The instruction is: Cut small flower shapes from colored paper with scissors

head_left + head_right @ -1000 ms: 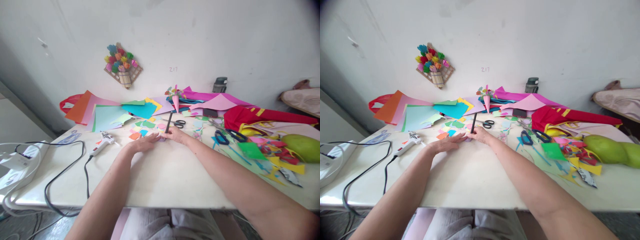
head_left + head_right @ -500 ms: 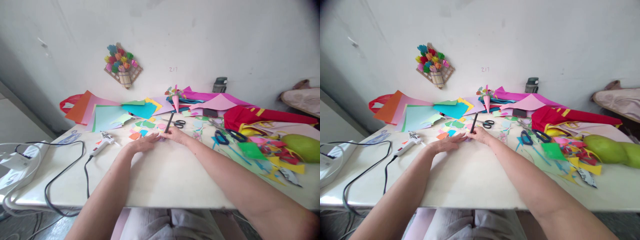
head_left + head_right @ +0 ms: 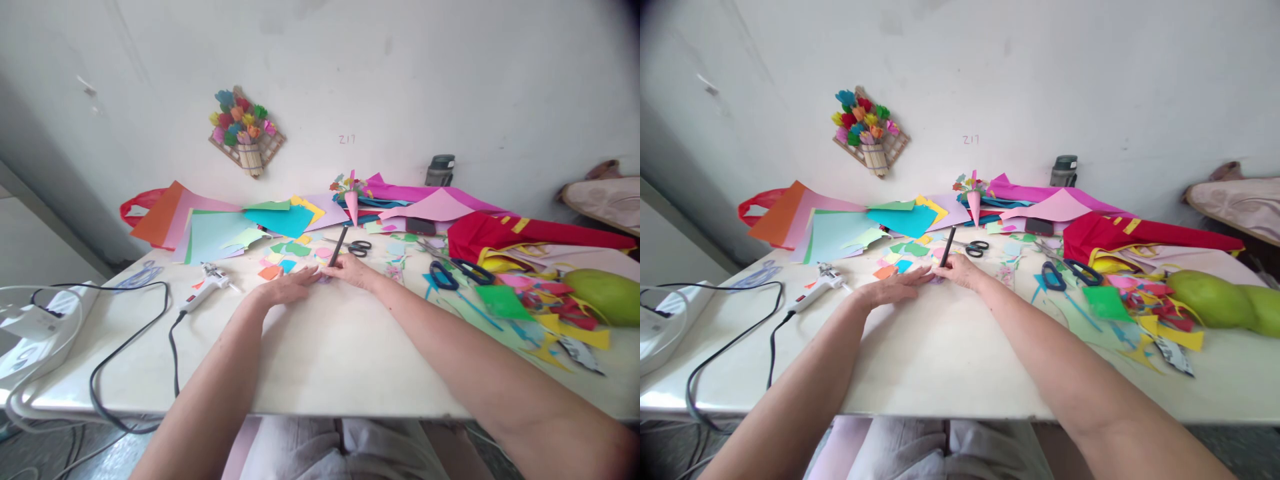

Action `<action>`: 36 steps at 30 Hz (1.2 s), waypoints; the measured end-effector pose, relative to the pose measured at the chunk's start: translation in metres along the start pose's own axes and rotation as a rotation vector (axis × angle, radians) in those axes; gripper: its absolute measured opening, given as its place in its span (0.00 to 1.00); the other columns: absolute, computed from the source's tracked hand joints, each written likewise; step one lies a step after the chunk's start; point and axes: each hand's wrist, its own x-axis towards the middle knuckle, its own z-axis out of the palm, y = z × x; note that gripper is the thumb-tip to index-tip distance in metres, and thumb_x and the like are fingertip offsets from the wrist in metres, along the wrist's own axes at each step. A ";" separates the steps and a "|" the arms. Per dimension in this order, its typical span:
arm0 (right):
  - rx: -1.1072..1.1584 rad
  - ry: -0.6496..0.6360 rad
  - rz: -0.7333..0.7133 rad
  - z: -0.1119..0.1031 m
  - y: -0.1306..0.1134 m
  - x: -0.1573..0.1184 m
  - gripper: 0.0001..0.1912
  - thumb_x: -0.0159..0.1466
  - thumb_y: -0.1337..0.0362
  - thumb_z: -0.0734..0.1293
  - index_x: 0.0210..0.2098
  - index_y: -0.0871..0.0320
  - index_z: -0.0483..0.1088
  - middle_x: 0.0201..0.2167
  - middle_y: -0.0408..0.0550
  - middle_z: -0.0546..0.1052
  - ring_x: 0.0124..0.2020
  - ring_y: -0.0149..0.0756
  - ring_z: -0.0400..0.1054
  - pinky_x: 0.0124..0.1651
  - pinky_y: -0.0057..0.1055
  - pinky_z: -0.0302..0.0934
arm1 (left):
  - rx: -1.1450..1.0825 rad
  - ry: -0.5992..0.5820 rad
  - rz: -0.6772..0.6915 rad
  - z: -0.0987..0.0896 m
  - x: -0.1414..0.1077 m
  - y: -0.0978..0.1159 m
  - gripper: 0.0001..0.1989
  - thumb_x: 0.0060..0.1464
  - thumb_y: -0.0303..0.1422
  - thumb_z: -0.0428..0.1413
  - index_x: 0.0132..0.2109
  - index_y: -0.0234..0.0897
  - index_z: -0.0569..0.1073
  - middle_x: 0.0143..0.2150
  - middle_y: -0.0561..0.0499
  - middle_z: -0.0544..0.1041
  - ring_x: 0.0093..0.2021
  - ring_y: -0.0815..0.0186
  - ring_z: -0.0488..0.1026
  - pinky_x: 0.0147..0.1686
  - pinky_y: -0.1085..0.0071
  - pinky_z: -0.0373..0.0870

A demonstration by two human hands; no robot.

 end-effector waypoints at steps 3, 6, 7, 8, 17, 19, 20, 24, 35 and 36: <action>-0.005 0.002 -0.009 0.000 0.001 0.000 0.11 0.57 0.60 0.68 0.29 0.62 0.75 0.24 0.44 0.74 0.29 0.33 0.66 0.34 0.29 0.60 | 0.007 -0.010 0.003 0.000 -0.001 0.000 0.42 0.51 0.31 0.45 0.72 0.51 0.41 0.72 0.61 0.44 0.72 0.53 0.37 0.66 0.45 0.27; -0.018 0.006 -0.020 0.000 0.001 0.000 0.11 0.56 0.59 0.68 0.29 0.62 0.75 0.25 0.44 0.74 0.29 0.33 0.65 0.33 0.28 0.59 | 0.018 -0.016 0.015 -0.001 -0.001 0.001 0.42 0.50 0.31 0.44 0.72 0.51 0.40 0.72 0.60 0.45 0.72 0.53 0.39 0.66 0.45 0.31; -0.024 0.006 -0.020 0.000 0.001 0.000 0.11 0.57 0.59 0.68 0.29 0.63 0.74 0.25 0.44 0.73 0.28 0.33 0.65 0.33 0.28 0.59 | 0.022 -0.016 0.019 -0.001 -0.001 0.001 0.43 0.50 0.30 0.44 0.72 0.51 0.40 0.72 0.60 0.45 0.72 0.53 0.39 0.66 0.45 0.31; -0.030 0.005 -0.021 0.000 0.001 0.000 0.11 0.57 0.59 0.67 0.28 0.63 0.74 0.25 0.44 0.73 0.28 0.33 0.65 0.33 0.29 0.58 | 0.024 -0.015 0.020 -0.001 -0.002 0.001 0.43 0.50 0.30 0.44 0.72 0.51 0.40 0.72 0.60 0.45 0.72 0.53 0.39 0.66 0.45 0.31; -0.055 -0.004 -0.035 -0.002 -0.001 -0.001 0.11 0.57 0.59 0.67 0.30 0.63 0.75 0.25 0.43 0.74 0.29 0.33 0.66 0.34 0.28 0.59 | 0.040 0.000 0.007 -0.001 -0.002 0.002 0.41 0.51 0.31 0.44 0.71 0.51 0.43 0.73 0.60 0.45 0.72 0.53 0.40 0.66 0.46 0.33; -0.063 -0.001 -0.028 -0.002 -0.002 -0.001 0.11 0.57 0.59 0.67 0.30 0.63 0.75 0.24 0.43 0.74 0.29 0.33 0.66 0.33 0.28 0.59 | 0.027 0.007 0.011 0.000 -0.002 0.001 0.41 0.50 0.30 0.44 0.71 0.51 0.43 0.72 0.60 0.45 0.72 0.53 0.40 0.67 0.47 0.33; -0.066 -0.003 -0.024 -0.003 -0.003 -0.002 0.11 0.57 0.59 0.67 0.29 0.63 0.75 0.24 0.43 0.74 0.28 0.33 0.66 0.33 0.28 0.59 | 0.017 0.011 0.011 0.000 -0.002 0.001 0.41 0.50 0.30 0.44 0.71 0.51 0.44 0.72 0.60 0.44 0.72 0.53 0.40 0.67 0.47 0.33; -0.049 -0.026 -0.026 -0.004 -0.005 -0.004 0.11 0.58 0.60 0.67 0.30 0.63 0.75 0.25 0.44 0.74 0.28 0.33 0.66 0.34 0.29 0.59 | 0.002 0.026 0.008 0.001 -0.001 -0.001 0.41 0.49 0.30 0.44 0.71 0.51 0.47 0.72 0.61 0.45 0.72 0.53 0.41 0.66 0.46 0.31; 0.095 0.010 -0.016 0.000 0.001 0.001 0.12 0.55 0.57 0.69 0.27 0.62 0.74 0.23 0.43 0.73 0.27 0.33 0.66 0.34 0.30 0.62 | 0.022 0.033 0.009 0.004 0.003 -0.004 0.40 0.50 0.32 0.44 0.71 0.53 0.47 0.71 0.61 0.49 0.72 0.53 0.42 0.66 0.45 0.32; 0.120 0.016 -0.020 0.001 0.000 0.001 0.12 0.54 0.57 0.69 0.28 0.62 0.74 0.24 0.44 0.74 0.29 0.34 0.67 0.36 0.31 0.63 | 0.020 0.033 0.007 0.004 0.004 -0.004 0.40 0.50 0.32 0.44 0.71 0.53 0.47 0.72 0.61 0.47 0.72 0.53 0.41 0.66 0.45 0.30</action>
